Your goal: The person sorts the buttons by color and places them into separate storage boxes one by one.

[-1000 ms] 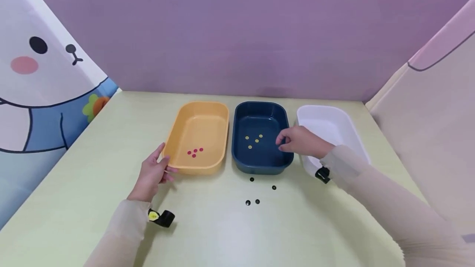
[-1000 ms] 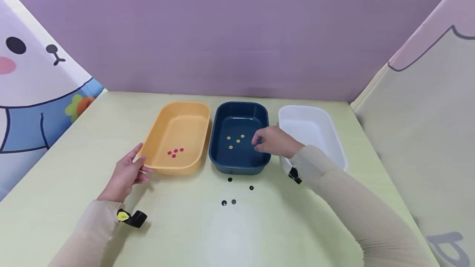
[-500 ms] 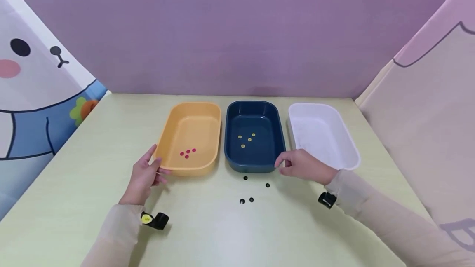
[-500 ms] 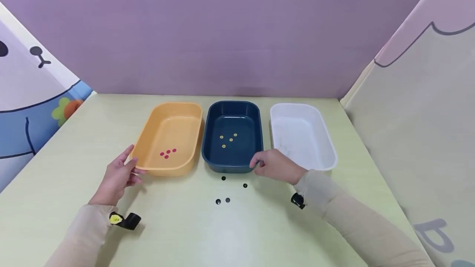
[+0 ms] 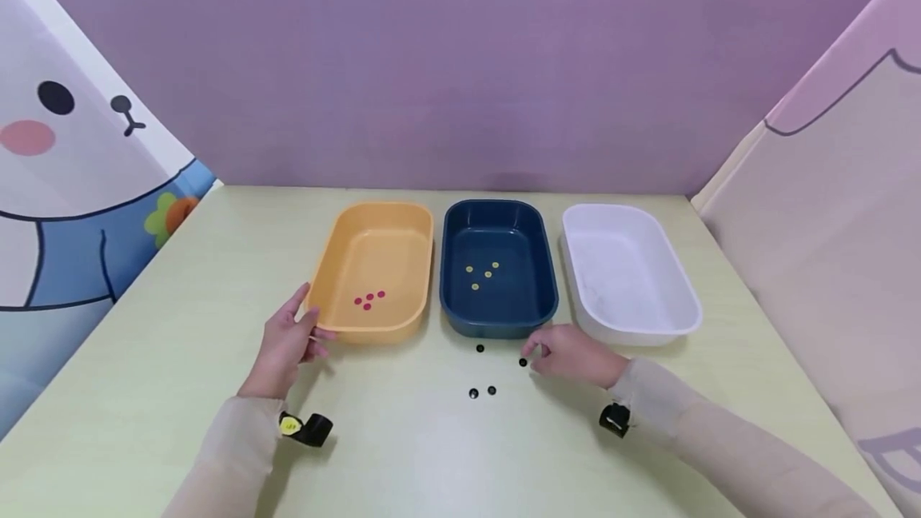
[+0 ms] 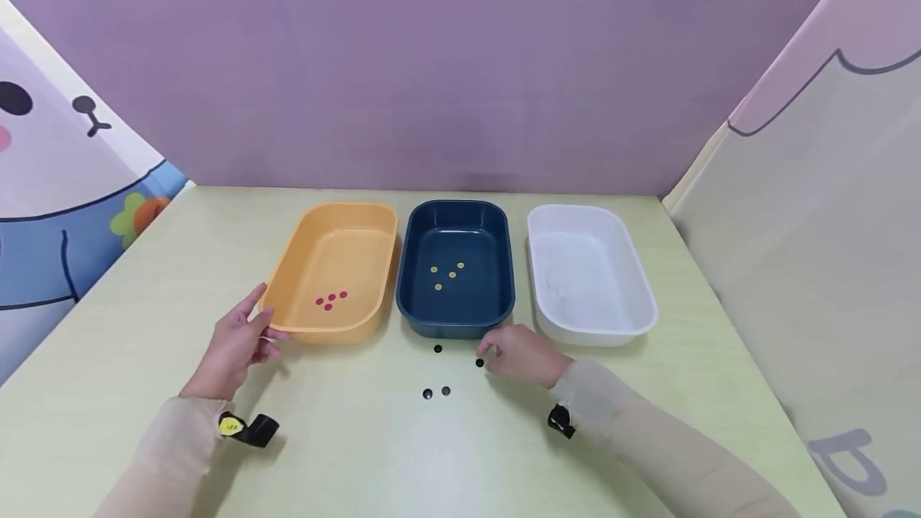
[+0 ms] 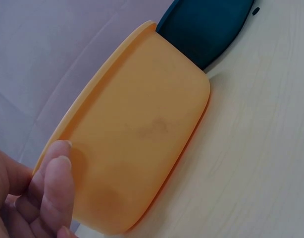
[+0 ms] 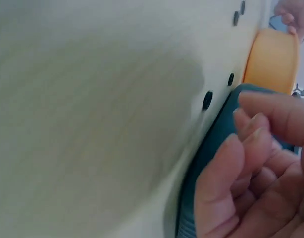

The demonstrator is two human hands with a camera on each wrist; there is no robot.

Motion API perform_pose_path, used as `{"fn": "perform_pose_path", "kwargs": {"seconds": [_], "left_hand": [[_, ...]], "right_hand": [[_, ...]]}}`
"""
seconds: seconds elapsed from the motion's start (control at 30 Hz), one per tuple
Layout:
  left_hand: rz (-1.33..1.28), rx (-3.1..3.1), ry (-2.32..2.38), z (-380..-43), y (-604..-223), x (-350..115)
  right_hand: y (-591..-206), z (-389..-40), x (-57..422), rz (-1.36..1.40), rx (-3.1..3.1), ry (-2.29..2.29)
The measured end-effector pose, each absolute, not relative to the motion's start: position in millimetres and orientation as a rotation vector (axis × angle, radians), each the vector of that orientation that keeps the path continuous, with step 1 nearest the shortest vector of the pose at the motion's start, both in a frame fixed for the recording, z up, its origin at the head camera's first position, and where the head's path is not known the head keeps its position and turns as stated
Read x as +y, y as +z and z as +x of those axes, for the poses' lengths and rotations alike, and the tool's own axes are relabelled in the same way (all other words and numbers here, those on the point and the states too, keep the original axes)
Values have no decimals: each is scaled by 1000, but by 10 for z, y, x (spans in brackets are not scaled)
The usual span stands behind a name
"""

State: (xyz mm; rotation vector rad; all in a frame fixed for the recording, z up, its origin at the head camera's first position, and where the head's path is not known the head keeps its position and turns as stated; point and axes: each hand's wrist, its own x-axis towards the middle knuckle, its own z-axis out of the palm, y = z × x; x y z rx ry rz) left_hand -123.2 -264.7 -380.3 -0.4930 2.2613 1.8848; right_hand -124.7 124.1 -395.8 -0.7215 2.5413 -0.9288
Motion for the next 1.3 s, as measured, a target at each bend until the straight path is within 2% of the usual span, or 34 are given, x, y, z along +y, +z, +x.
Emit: {"fn": "perform_pose_path", "kwargs": {"seconds": [0.47, 1.03, 1.3], "left_hand": [[-517, 2248, 1891, -1243, -3799, -2635], [-518, 2250, 1935, -1223, -3790, -2591], [-527, 2259, 1905, -1218, -3769, -2600]], "right_hand": [[-4032, -1224, 1200, -545, 2538, -908], [-4149, -1298, 1201, -682, 2541, -896], [-4074, -1254, 1138, -764, 2588, -750]]}}
